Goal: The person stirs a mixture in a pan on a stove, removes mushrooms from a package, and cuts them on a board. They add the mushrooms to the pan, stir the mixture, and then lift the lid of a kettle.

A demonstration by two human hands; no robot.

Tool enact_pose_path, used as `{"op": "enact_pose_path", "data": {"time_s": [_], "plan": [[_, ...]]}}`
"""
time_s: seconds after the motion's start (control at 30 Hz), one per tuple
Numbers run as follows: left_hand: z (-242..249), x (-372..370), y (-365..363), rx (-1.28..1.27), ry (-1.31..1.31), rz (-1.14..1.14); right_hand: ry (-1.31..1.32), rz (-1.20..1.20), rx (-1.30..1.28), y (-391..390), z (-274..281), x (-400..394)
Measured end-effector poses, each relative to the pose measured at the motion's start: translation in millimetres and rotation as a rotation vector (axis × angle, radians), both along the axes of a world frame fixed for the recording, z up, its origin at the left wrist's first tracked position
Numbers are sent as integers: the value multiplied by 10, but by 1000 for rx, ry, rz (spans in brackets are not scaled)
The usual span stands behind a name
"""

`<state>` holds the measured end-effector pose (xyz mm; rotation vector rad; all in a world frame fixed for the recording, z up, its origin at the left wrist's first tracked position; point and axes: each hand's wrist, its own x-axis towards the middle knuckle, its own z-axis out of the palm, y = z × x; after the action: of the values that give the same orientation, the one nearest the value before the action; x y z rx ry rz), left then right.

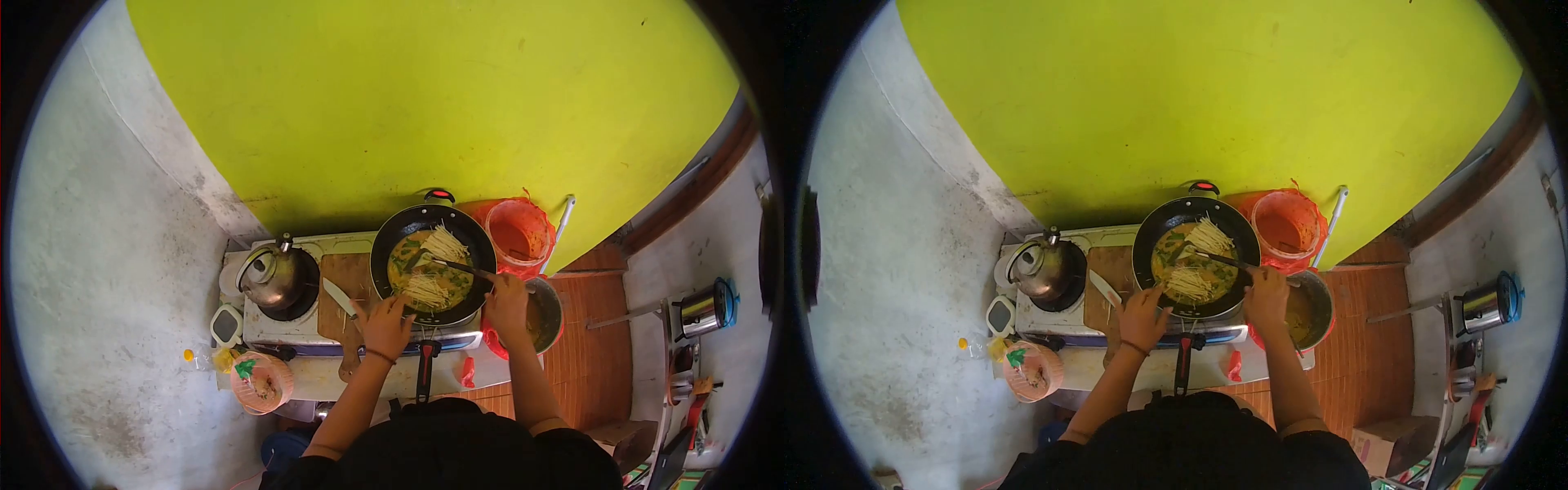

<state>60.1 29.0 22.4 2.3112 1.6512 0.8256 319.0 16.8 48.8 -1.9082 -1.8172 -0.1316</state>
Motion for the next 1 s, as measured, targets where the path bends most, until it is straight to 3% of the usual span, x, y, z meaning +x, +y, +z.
{"op": "enact_pose_path", "data": {"time_s": [0.07,0.17,0.27,0.4,0.5,0.57,0.67,0.8,0.87,1.0], "plan": [[58,-148,-185,-222,57,8,-79,-102,-58,50,-56,204],[-39,-264,-486,-257,-10,19,-152,-130,-164,127,-157,427],[-190,-283,-749,-391,-343,25,-216,-112,-254,193,-424,566],[-606,-254,-991,-926,-624,-43,-315,-98,-248,149,-420,461],[-670,-201,-999,-1255,-863,-105,-206,22,-486,58,-220,361],[-517,-149,-968,-1376,-944,-128,36,166,-471,-38,-217,320],[-300,-111,-923,-1429,-825,-89,272,235,-502,-190,-3,202],[-442,-129,-948,-1404,-832,-203,493,303,-428,-449,-17,203],[-732,-176,-993,-1378,-882,-284,494,259,-320,-555,20,152],[-658,-182,-976,-1363,-838,-290,328,120,-251,-667,30,102]]}}
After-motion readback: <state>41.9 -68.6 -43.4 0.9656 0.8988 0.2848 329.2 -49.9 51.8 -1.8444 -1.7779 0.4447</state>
